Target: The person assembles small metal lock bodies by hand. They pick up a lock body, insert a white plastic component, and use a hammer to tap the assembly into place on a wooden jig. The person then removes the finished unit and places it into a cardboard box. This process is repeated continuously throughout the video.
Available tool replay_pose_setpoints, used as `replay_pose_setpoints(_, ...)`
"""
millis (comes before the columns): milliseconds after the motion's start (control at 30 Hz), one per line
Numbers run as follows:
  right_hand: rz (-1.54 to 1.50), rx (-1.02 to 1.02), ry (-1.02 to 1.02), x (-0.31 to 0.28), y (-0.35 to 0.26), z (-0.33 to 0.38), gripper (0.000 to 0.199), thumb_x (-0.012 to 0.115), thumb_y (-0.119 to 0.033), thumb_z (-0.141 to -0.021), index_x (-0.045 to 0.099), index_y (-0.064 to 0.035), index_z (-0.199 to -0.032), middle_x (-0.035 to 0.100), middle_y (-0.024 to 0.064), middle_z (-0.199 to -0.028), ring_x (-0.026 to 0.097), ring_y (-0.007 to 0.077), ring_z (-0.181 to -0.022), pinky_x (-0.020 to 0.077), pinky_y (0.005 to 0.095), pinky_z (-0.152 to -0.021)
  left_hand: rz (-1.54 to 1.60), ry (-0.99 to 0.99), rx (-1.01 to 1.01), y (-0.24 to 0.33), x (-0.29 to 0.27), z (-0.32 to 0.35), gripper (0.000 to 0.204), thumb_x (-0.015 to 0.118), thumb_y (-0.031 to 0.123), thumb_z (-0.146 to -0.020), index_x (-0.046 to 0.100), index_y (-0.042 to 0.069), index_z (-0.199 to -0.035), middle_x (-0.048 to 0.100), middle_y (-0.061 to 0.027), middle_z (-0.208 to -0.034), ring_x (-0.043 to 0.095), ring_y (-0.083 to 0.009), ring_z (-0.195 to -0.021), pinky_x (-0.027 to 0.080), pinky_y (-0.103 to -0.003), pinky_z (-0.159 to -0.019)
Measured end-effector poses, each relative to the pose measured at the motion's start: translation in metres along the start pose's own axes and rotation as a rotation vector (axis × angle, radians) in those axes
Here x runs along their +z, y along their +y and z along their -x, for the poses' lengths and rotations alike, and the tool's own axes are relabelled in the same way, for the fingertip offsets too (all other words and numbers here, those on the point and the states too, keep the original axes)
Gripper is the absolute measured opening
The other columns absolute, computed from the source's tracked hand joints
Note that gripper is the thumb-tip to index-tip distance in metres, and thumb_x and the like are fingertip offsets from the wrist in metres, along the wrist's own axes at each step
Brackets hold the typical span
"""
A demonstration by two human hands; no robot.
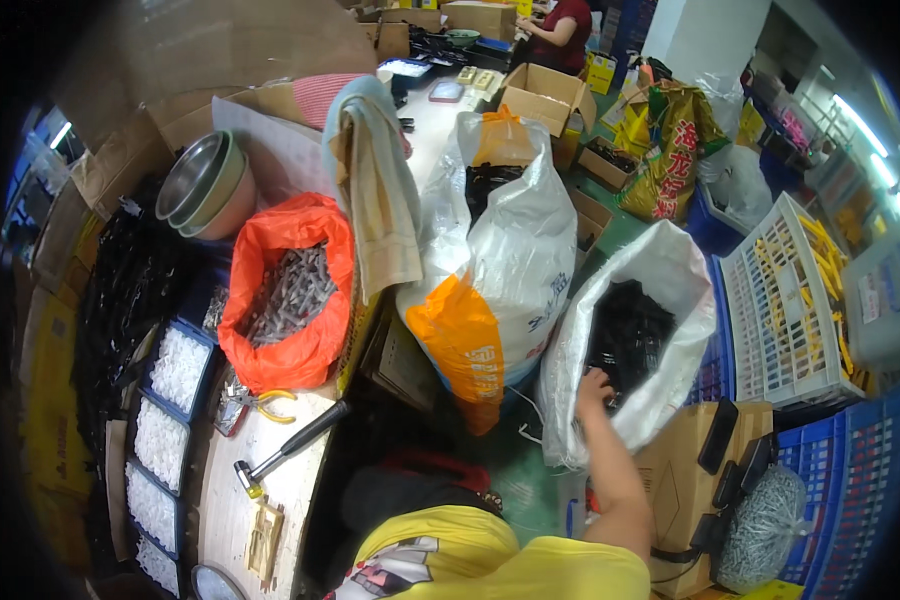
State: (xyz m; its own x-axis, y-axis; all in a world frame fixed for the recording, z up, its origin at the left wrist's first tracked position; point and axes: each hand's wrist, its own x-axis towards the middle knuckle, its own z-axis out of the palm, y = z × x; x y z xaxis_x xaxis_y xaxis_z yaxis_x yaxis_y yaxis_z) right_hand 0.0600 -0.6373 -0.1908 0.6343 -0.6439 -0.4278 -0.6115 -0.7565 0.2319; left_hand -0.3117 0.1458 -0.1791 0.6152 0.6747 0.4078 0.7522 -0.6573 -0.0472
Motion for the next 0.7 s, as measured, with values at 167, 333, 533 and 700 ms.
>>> replay_pose_setpoints(167, 0.145, 0.087, 0.580, 0.036, 0.009, -0.038, 0.044, 0.051, -0.025, -0.081, 0.044, -0.0115, -0.123, 0.045, 0.0135, -0.114, 0.043, 0.0298, -0.099, 0.0416, 0.0505, -0.073, -0.104, -0.002, 0.017, 0.006, -0.010, -0.012, 0.033, 0.050, 0.021, -0.084, 0.053, 0.000, -0.110, 0.052, -0.0202, -0.110, 0.047, -0.0375, -0.105, 0.033, -0.053, -0.090)
replay_pose_setpoints(333, -0.417, 0.404, 0.288, -0.058, 0.081, 0.005, 0.077, 0.074, -0.028, -0.062, 0.034, -0.0063, -0.123, 0.044, 0.0191, -0.117, 0.040, 0.0386, -0.115, 0.0385, 0.0499, -0.092, -0.202, -0.034, 0.002, 0.012, -0.013, -0.015, 0.035, 0.049, 0.022, -0.084, 0.053, 0.001, -0.112, 0.052, -0.0204, -0.113, 0.046, -0.0379, -0.107, 0.032, -0.055, -0.091)
replay_pose_setpoints(533, -0.431, 0.344, 0.219, -0.034, 0.104, -0.017, 0.097, 0.077, -0.035, -0.057, 0.028, 0.0080, -0.128, 0.051, 0.0285, -0.119, 0.053, 0.0350, -0.109, 0.0424, 0.0377, -0.094, -0.310, -0.079, 0.013, 0.019, -0.015, -0.023, 0.037, 0.048, 0.023, -0.085, 0.052, 0.001, -0.115, 0.051, -0.0206, -0.116, 0.046, -0.0383, -0.110, 0.031, -0.056, -0.093)
replay_pose_setpoints(700, -0.719, 0.102, -0.133, -0.061, 0.120, -0.009, 0.082, 0.079, -0.053, -0.051, 0.060, 0.0113, -0.098, 0.063, 0.0242, -0.098, 0.061, 0.0336, -0.096, 0.0468, 0.0341, -0.084, -0.410, -0.095, -0.026, 0.020, -0.021, -0.026, 0.039, 0.047, 0.025, -0.086, 0.052, 0.001, -0.117, 0.051, -0.0208, -0.119, 0.045, -0.0386, -0.112, 0.030, -0.057, -0.095)
